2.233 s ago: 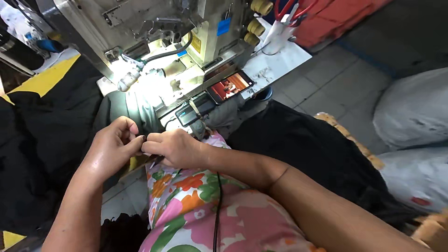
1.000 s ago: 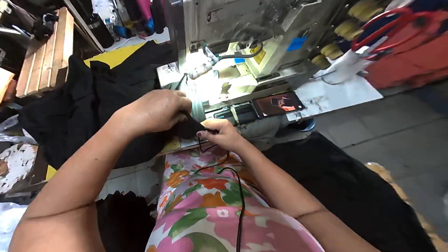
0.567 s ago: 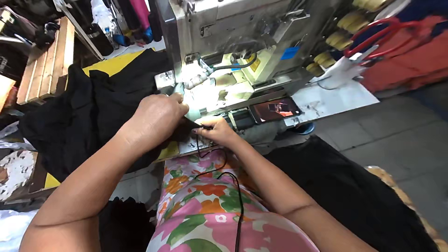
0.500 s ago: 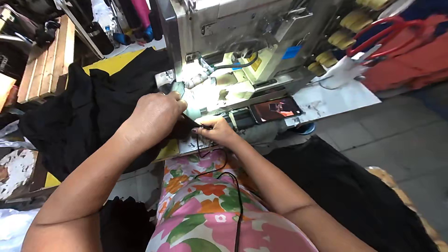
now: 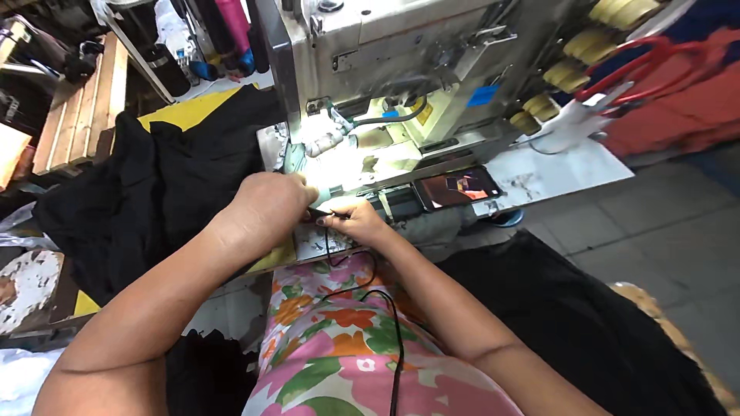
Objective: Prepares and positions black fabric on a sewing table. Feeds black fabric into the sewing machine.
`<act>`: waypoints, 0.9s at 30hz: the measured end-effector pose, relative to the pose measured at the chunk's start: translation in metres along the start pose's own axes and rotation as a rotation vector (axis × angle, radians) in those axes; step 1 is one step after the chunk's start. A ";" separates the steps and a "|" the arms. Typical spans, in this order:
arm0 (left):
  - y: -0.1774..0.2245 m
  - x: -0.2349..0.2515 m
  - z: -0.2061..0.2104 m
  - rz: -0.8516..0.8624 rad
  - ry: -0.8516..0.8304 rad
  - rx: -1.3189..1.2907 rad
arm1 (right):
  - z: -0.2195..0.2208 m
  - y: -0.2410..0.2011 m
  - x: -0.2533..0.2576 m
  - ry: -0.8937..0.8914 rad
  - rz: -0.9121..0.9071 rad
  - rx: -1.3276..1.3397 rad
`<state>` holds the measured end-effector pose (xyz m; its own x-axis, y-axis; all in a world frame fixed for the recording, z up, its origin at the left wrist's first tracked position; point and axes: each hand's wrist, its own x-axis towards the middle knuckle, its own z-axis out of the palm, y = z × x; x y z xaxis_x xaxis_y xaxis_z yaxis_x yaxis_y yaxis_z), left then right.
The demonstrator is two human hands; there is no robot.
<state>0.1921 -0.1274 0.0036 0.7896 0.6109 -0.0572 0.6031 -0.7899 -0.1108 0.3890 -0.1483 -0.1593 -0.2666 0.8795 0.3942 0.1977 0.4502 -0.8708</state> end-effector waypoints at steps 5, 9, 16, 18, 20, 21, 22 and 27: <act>-0.002 0.002 -0.002 0.028 0.009 -0.038 | -0.002 0.001 0.004 0.014 -0.010 -0.013; -0.009 0.011 0.001 -0.148 -0.010 0.039 | -0.002 0.005 0.007 0.027 -0.024 -0.061; 0.008 -0.002 0.017 0.028 0.200 0.103 | -0.007 0.014 0.004 0.040 0.038 -0.185; -0.005 0.006 0.025 -0.062 0.178 0.073 | -0.005 0.014 0.009 0.047 0.067 -0.256; -0.019 0.011 0.017 -0.142 0.153 0.022 | -0.001 0.007 0.017 0.058 0.112 -0.275; -0.020 0.010 0.014 -0.124 0.189 0.003 | 0.000 0.002 0.018 0.073 0.145 -0.268; -0.017 0.009 0.009 -0.084 0.223 0.000 | 0.000 -0.002 0.019 0.085 0.180 -0.266; -0.001 0.000 0.004 0.131 0.358 0.026 | 0.001 -0.023 0.017 0.111 0.068 -0.196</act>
<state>0.1911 -0.1263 0.0000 0.8521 0.4439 0.2774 0.4950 -0.8556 -0.1513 0.3791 -0.1443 -0.1327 -0.1428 0.9156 0.3759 0.3943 0.4010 -0.8269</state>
